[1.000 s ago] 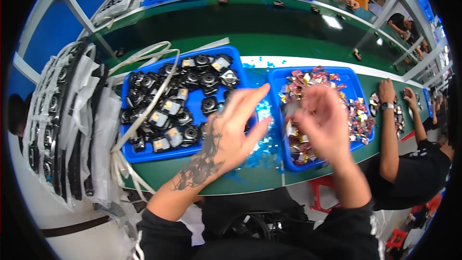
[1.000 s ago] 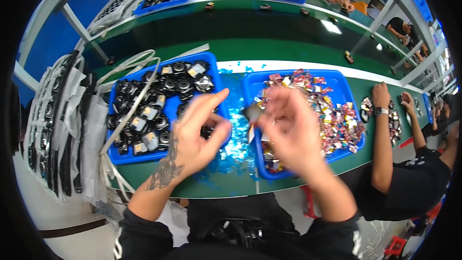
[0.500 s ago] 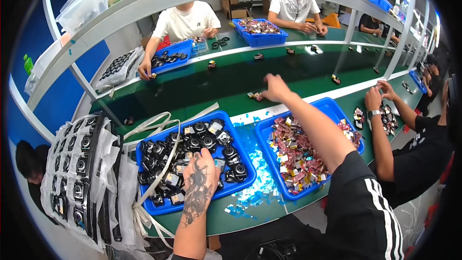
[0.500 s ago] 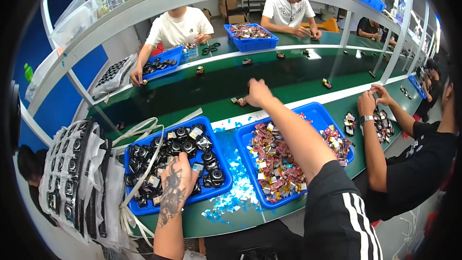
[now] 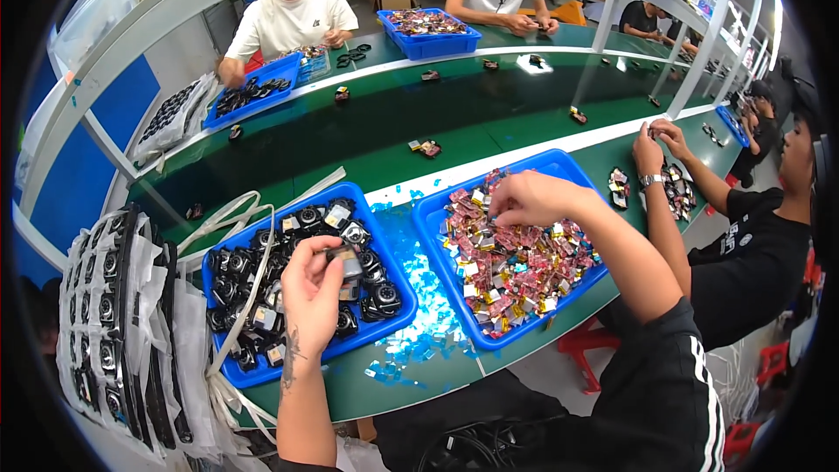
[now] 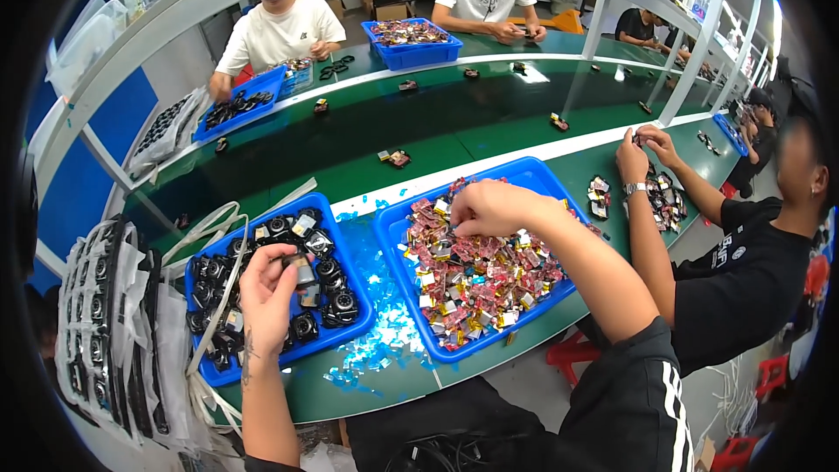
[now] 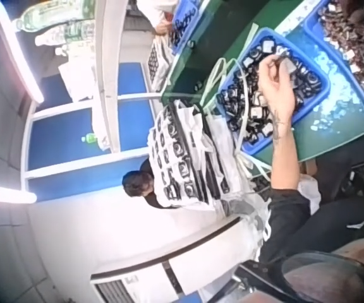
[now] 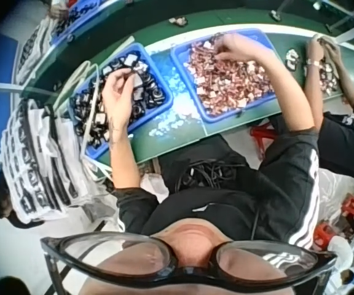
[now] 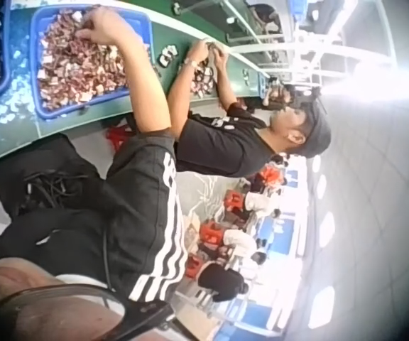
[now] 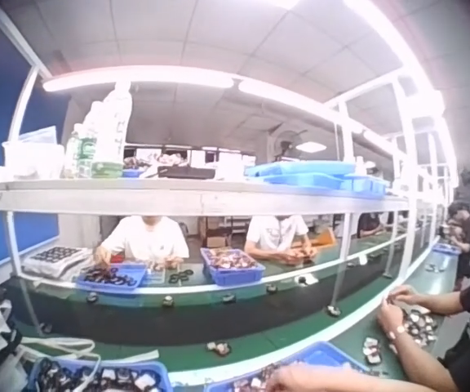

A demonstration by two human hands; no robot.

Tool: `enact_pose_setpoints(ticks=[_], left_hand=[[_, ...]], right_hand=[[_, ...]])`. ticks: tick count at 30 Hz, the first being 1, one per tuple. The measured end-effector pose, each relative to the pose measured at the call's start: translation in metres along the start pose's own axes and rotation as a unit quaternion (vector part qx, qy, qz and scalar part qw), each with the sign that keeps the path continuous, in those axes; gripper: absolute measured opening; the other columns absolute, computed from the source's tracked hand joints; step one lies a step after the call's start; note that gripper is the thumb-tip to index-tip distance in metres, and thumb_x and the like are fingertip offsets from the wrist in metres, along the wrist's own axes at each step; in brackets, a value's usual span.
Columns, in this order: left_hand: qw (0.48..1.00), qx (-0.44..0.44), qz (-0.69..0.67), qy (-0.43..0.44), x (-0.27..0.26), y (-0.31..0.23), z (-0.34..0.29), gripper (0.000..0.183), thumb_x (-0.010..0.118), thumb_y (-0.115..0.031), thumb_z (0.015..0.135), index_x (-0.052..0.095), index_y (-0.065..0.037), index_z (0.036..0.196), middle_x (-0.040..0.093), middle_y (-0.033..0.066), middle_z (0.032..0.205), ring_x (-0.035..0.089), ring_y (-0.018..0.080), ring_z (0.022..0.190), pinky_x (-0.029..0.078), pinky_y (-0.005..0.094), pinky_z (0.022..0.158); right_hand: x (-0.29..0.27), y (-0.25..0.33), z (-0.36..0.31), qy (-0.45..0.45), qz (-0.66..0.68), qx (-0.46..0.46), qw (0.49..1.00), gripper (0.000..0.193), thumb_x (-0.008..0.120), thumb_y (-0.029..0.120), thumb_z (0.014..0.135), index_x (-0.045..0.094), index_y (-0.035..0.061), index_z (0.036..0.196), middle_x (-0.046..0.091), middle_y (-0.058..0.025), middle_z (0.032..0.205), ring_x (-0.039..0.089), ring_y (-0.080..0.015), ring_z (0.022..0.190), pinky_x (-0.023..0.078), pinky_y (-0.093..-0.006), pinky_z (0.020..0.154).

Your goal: Assemble small electronic components by peeling adhesive backing and sticking them onto parts.

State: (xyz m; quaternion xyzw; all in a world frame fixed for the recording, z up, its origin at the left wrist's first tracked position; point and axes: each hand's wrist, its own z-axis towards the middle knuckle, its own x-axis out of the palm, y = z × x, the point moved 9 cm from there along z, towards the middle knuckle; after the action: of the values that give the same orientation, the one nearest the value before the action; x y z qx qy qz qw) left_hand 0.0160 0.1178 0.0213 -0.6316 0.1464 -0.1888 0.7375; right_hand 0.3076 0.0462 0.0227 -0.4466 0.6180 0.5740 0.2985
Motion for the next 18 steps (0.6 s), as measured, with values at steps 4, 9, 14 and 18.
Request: enact_pose_setpoints(ticks=[4, 9, 14, 18], left_hand=[[0.975, -0.108, -0.181, 0.075, 0.03, 0.014, -0.008, 0.038, 0.058, -0.006, 0.093, 0.045, -0.006, 0.129, 0.067, 0.0165, 0.106, 0.069, 0.0233, 0.09, 0.058, 0.0296, 0.077], [0.954, -0.122, -0.257, 0.097, 0.045, 0.03, -0.016, 0.027, 0.057, -0.003, 0.093, 0.053, -0.001, 0.12, 0.063, 0.0153, 0.107, 0.068, 0.0285, 0.097, 0.059, 0.0357, 0.085], [0.981, -0.048, -0.136, 0.129, 0.058, 0.009, -0.025, 0.018, 0.058, 0.001, 0.092, 0.066, 0.006, 0.108, 0.055, 0.0109, 0.112, 0.064, 0.023, 0.103, 0.053, 0.0322, 0.093], [0.974, -0.026, -0.137, 0.18, 0.074, 0.003, -0.03, 0.023, 0.066, -0.004, 0.089, 0.067, 0.003, 0.111, 0.054, 0.0085, 0.113, 0.061, 0.0183, 0.102, 0.052, 0.0294, 0.089]], right_hand=[[-0.014, 0.004, -0.017, -0.099, 0.028, -0.008, 0.995, 0.014, 0.073, 0.011, 0.078, 0.067, 0.0019, 0.086, 0.067, -0.0091, 0.077, 0.065, -0.0235, 0.073, 0.051, -0.0339, 0.068], [-0.024, 0.015, -0.052, -0.251, 0.23, 0.091, 0.936, 0.014, 0.07, 0.003, 0.081, 0.064, 0.0014, 0.094, 0.062, -0.0022, 0.074, 0.058, -0.0079, 0.074, 0.047, -0.0236, 0.067], [-0.001, 0.063, -0.059, -0.305, 0.385, -0.023, 0.871, 0.013, 0.07, 0.001, 0.084, 0.059, 0.0019, 0.091, 0.063, -0.0003, 0.08, 0.059, -0.0056, 0.073, 0.046, -0.0207, 0.065], [0.035, 0.1, -0.047, -0.205, 0.486, -0.019, 0.849, 0.012, 0.07, 0.004, 0.087, 0.059, 0.0014, 0.09, 0.063, -0.0011, 0.08, 0.059, -0.0037, 0.072, 0.047, -0.0185, 0.063]])
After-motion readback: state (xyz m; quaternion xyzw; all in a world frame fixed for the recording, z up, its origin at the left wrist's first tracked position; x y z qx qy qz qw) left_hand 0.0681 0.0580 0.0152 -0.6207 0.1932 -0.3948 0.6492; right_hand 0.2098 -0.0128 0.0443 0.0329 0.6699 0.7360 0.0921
